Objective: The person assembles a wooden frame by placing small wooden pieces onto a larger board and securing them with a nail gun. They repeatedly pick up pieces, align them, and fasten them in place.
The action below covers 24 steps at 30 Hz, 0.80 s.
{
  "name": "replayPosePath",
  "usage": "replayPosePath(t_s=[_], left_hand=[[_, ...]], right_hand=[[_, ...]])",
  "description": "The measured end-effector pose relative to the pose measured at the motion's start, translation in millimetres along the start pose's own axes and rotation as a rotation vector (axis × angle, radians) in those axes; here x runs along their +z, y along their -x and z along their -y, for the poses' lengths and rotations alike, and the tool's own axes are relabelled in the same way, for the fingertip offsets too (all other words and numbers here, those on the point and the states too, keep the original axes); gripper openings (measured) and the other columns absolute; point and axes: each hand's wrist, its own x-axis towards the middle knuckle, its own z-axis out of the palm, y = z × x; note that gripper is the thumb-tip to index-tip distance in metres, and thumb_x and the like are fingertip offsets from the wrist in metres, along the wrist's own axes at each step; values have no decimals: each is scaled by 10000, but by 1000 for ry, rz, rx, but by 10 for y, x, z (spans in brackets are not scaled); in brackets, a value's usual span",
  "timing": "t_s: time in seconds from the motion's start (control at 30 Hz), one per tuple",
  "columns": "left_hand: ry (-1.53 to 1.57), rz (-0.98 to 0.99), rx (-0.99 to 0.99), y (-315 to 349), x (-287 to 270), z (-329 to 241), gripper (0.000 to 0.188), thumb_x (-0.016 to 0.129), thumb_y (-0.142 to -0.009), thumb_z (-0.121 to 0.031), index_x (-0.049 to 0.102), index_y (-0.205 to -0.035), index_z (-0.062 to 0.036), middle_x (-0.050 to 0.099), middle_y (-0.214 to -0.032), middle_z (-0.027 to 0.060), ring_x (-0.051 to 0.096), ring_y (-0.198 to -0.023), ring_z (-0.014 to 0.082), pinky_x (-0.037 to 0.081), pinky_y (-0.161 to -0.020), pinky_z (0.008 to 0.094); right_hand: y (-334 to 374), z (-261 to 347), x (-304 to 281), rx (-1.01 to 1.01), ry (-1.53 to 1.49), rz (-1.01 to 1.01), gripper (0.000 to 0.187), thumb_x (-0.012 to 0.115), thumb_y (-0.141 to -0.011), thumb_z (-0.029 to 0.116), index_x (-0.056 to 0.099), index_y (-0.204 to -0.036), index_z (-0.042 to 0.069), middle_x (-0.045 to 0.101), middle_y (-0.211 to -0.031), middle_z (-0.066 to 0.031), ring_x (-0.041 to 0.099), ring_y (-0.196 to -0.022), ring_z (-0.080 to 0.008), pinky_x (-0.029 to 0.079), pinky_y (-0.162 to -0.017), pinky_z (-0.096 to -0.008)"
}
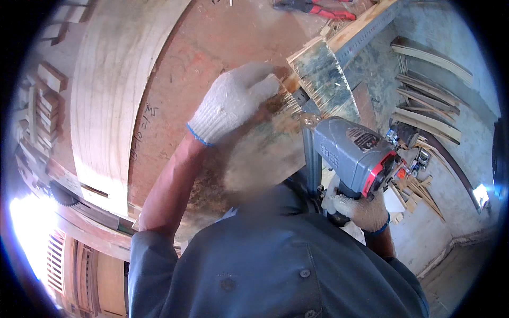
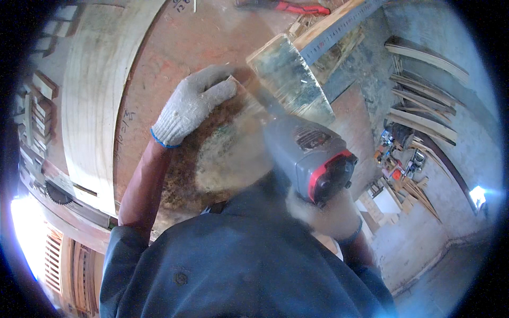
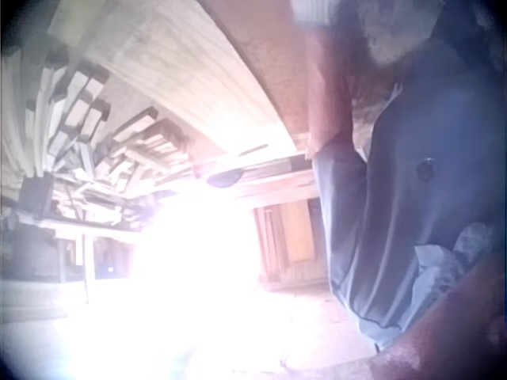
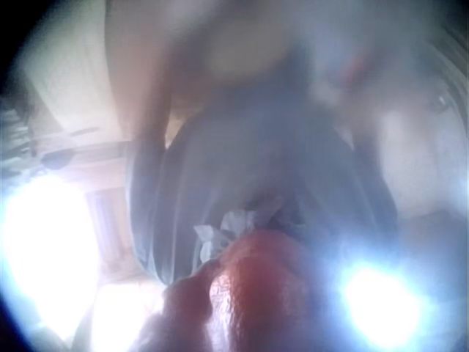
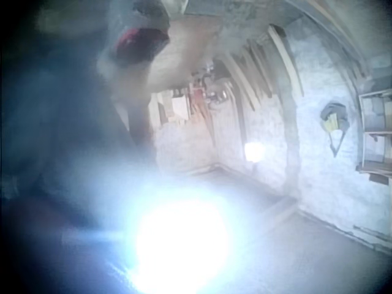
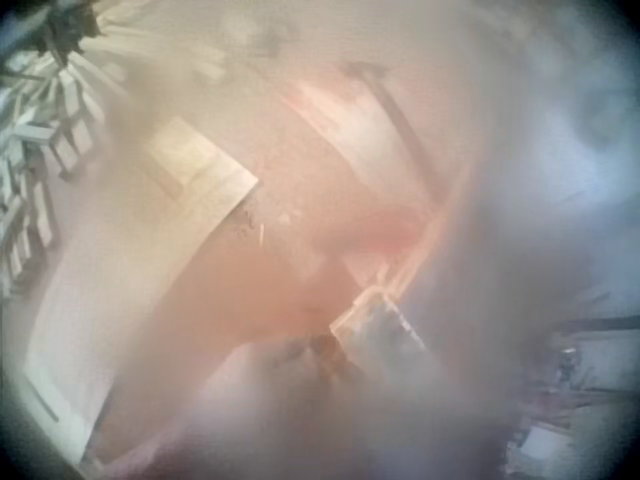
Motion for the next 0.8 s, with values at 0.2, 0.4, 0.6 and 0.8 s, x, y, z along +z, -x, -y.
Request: replayPosePath(t_s=[0.2,0.4,0.6,0.8], left_hand=[[-82,115,-183,-7,-88,-134,338,651,-1000,-311,728,-1122,-6,743,-988,139,705,-940,227,544,-896,387],[-189,70,-49,76,186,-234,341,661,-994,-304,728,-1135,-1,721,-979,157,703,-922,297,549,-891,395],[-74,-25,58,-8,305,77,404,642,-1030,-312,692,-1277,4,717,-1160,163,678,-1120,275,516,-1011,381],[145,-199,114,-23,266,147,403,571,-1092,-315,690,-1316,-2,724,-1213,104,666,-1137,209,513,-1025,368]], right_hand=[[36,55,-29,231,-148,-56,346,833,-811,159,722,-1121,54,739,-1043,-75,736,-971,-201,588,-854,-386],[172,-185,24,321,-407,-59,394,843,-795,143,700,-1147,36,735,-1064,-73,730,-983,-187,588,-848,-368],[76,-96,-2,163,-448,-18,407,784,-857,85,650,-1237,30,702,-1067,-77,713,-954,-182,583,-798,-365],[-95,206,-49,220,-505,55,356,667,-934,-50,616,-1282,5,683,-1013,-72,699,-910,-155,571,-754,-333]])
